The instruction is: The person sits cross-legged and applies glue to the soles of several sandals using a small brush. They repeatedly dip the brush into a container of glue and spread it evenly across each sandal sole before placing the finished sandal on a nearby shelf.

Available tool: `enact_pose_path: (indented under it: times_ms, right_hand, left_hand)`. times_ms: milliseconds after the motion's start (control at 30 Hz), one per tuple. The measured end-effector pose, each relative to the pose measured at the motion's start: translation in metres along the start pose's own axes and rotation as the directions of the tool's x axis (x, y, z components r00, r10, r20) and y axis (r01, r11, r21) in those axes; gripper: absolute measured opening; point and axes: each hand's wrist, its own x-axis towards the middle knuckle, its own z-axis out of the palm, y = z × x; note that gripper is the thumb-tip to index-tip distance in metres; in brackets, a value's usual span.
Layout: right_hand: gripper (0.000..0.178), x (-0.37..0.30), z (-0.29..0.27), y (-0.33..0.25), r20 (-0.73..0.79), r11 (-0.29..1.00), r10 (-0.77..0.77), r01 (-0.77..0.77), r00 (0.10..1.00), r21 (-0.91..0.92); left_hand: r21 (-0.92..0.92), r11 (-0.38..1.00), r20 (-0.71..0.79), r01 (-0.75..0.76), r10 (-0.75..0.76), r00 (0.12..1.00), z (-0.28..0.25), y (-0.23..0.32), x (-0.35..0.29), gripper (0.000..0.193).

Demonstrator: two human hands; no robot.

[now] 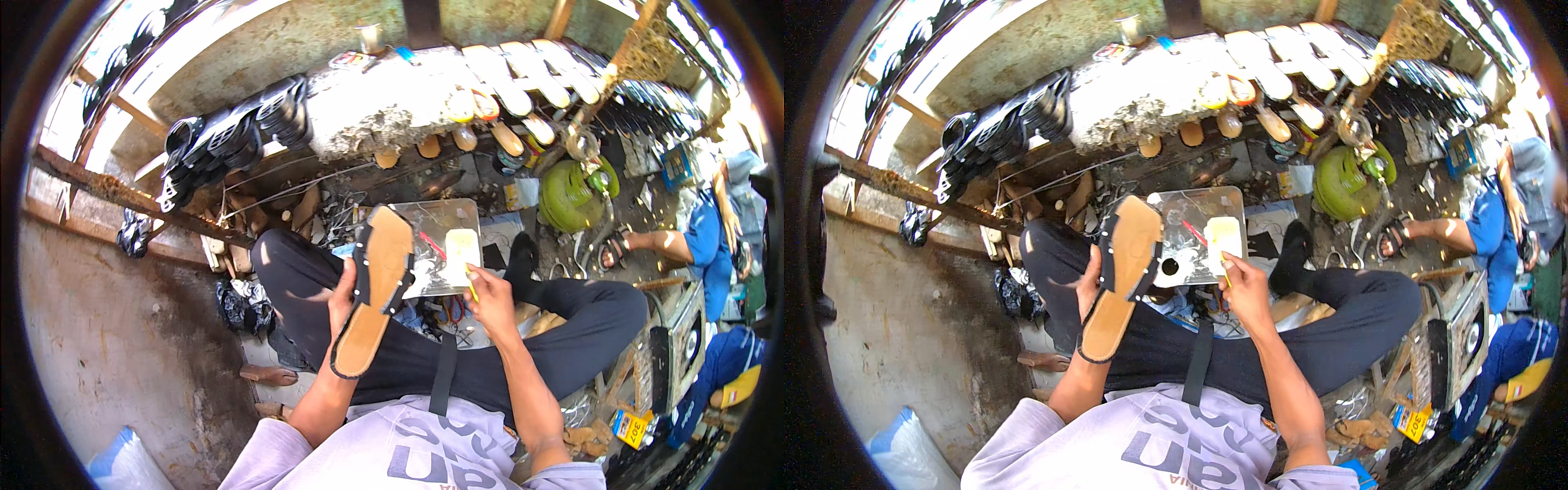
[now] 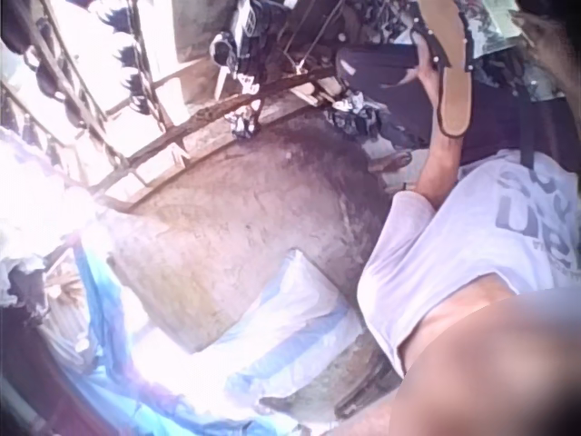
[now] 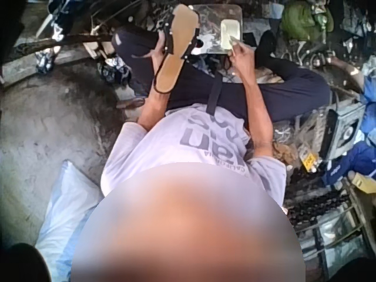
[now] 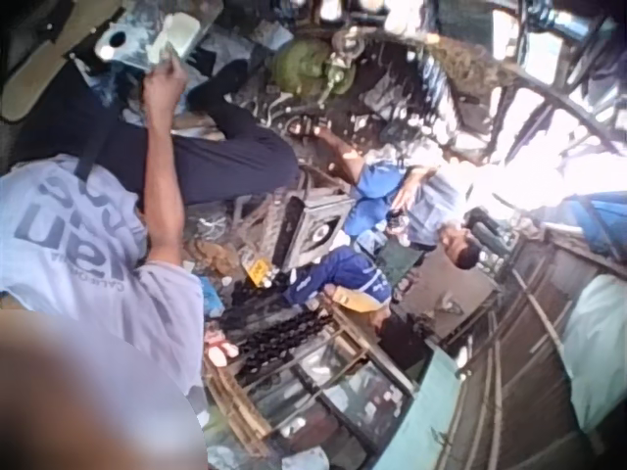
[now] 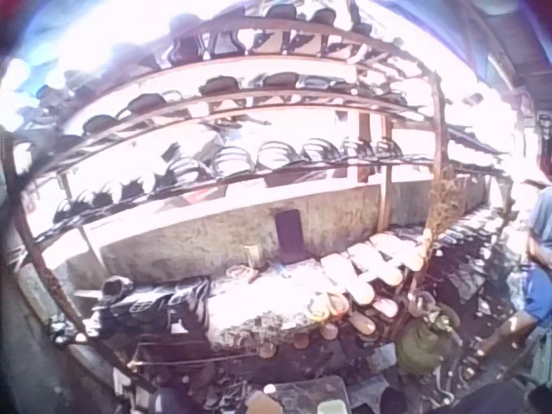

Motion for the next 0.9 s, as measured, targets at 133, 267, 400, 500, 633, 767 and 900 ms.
enact_pose_path:
  times_ms: [133, 267, 400, 500, 633, 767, 900]
  right_hand:
    - [0.035, -0.055, 0.017, -0.048, 0.073, 0.933, -0.361, 0.358, 0.930, 0.047]
    - [0.033, -0.072, 0.041, -0.069, 0.138, 0.770, -0.618, 0.631, 0.774, -0.092]
    - [0.035, -0.068, 0.048, -0.075, 0.013, 0.750, -0.639, 0.627, 0.769, -0.210]
    - [0.036, -0.070, 0.043, -0.076, 0.125, 0.585, -0.764, 0.761, 0.633, -0.280]
    - [0.035, -0.073, 0.031, -0.076, 0.239, 0.495, -0.802, 0.833, 0.548, -0.248]
    - [0.036, -0.068, 0.026, -0.077, 0.169, 0.575, -0.751, 0.758, 0.638, -0.307]
    - [0.036, -0.074, 0.025, -0.075, 0.315, 0.493, -0.758, 0.818, 0.571, -0.295]
  left_hand:
    - [-0.010, 0.995, 0.076, 0.095, -0.094, 0.993, 0.007, -0.001, -0.017, 0.053]
    - [0.136, 0.983, 0.011, 0.120, -0.123, 0.992, 0.020, -0.008, -0.034, 0.052]
    - [0.226, 0.966, 0.012, 0.123, -0.129, 0.992, 0.023, -0.011, -0.040, 0.051]
    - [0.099, 0.984, 0.123, 0.146, -0.158, 0.980, 0.022, -0.006, -0.042, 0.049]
    - [0.077, 0.975, 0.116, 0.206, -0.214, 0.970, 0.025, 0.000, -0.046, 0.047]
    - [0.114, 0.959, 0.029, 0.260, -0.265, 0.964, 0.028, -0.002, -0.047, 0.046]
    - [-0.049, 0.953, 0.153, 0.299, -0.288, 0.945, 0.021, 0.002, -0.042, 0.045]
